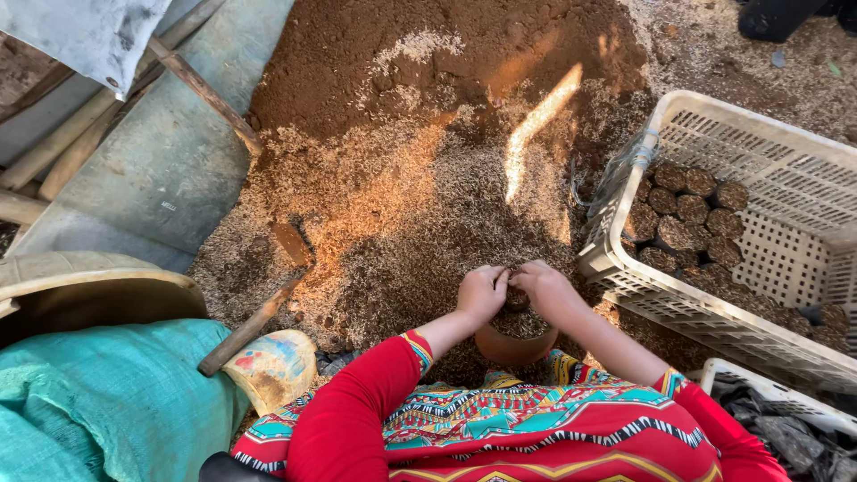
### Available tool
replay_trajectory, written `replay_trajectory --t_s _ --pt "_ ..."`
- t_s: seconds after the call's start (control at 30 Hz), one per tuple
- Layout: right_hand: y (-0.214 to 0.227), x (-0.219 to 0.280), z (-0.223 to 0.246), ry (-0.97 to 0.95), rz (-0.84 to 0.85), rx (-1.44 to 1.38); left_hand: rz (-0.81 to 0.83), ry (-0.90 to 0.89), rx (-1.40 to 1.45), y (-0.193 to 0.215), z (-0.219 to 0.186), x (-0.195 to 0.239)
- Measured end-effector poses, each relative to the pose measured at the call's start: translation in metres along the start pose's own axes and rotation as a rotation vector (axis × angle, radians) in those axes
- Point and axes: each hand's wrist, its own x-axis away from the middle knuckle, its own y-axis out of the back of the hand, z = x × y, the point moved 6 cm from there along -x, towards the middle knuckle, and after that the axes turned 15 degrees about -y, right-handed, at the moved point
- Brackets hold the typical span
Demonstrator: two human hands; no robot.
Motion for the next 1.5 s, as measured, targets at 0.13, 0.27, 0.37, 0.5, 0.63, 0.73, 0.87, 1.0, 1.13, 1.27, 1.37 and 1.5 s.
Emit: replay_trajectory --t_s 0.13,0.27,0.37,0.5,0.63,0.73,0.87,1.0,1.13,1.27,1.37,1.5 --pt "0.013 0.005 -0.039 -0.351 -0.075 -0.434 0.149 0.171 0.007 -0.002 0.017 -0.005" --pt "-0.021 0.027 -0.071 -0.757 0.031 -0.648 0.35 0.365 0.066 -0.009 0.03 0.003" --pt "-0.062 0.034 -0.081 -0.875 0.222 -0.554 0.256 0.257 0.082 -0.007 0.021 0.001" --pt "-0.072 0.028 -0.075 -0.656 0.048 -0.391 0.111 0.145 0.087 -0.005 0.01 0.002" --pt "-0.063 0.025 -0.087 -0.746 0.25 -0.422 0.072 0.087 0.03 -0.004 0.006 0.0" --pt "-0.032 0.027 -0.083 -0.635 0.131 -0.351 0.117 0.062 0.008 -0.004 0.005 -0.002" --pt "-0.022 0.035 -0.049 -0.294 0.044 -0.066 0.041 0.087 0.147 0.01 0.003 -0.016" --pt "-0.039 0.048 -0.021 -0.358 0.077 -0.083 0.007 0.157 0.14 0.04 -0.002 -0.042" --pt "-0.043 0.036 0.004 -0.254 -0.056 -0.004 0.042 0.254 0.14 0.047 -0.008 -0.054" --pt "-0.051 0.035 0.005 -0.153 0.088 0.034 -0.077 0.061 0.146 0.039 -0.015 -0.052" --pt "-0.038 0.047 -0.009 -0.077 0.064 -0.106 -0.094 0.026 0.154 0.027 -0.008 -0.039" --pt "-0.017 0.054 -0.043 -0.325 -0.016 -0.2 0.103 0.228 0.133 0.002 0.009 -0.009"
